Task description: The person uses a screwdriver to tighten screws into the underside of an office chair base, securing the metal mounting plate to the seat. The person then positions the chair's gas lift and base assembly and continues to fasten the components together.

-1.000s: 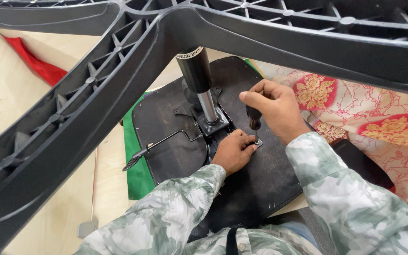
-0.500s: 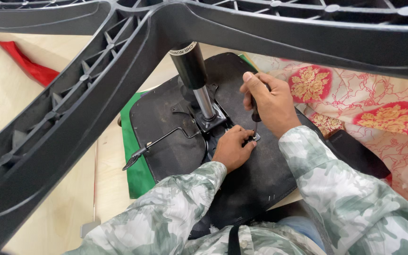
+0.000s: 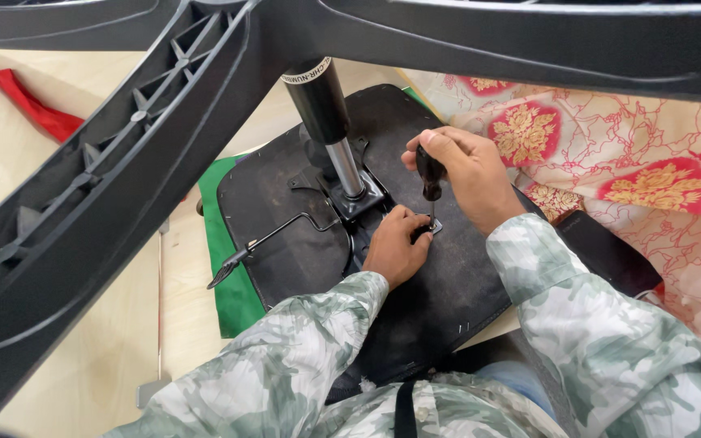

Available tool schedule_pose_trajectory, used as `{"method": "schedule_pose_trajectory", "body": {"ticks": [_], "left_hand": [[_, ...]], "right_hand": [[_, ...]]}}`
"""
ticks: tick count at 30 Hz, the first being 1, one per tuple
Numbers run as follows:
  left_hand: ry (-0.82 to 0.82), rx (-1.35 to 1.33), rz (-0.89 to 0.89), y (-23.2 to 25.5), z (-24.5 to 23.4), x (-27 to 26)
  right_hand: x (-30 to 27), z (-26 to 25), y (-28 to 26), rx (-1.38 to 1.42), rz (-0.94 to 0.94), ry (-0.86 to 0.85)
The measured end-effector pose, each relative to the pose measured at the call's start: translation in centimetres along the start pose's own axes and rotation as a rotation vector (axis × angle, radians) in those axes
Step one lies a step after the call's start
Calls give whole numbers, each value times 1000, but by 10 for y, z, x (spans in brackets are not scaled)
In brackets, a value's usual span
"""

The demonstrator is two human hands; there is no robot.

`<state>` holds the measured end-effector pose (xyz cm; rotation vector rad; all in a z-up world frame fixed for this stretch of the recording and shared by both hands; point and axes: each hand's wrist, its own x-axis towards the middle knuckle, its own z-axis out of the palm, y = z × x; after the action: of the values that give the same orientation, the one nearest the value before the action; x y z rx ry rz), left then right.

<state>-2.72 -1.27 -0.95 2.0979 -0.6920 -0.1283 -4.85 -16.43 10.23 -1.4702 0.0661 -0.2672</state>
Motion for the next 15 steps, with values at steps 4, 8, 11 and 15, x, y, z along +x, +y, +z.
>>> {"method": "schedule_pose_trajectory", "body": {"ticks": [4, 8, 11, 15], "left_hand": [[45, -19, 15, 3, 0, -1], [-9, -62, -69, 4, -3, 2], [-26, -64, -77, 5, -5, 2], [-55, 5, -66, 8, -7, 4]], "right_hand": [[1, -2, -4, -78, -50, 28], [7, -1, -2, -163, -41, 81], [9, 1, 0, -188, -49, 98], [5, 6, -2, -144, -32, 80]]}}
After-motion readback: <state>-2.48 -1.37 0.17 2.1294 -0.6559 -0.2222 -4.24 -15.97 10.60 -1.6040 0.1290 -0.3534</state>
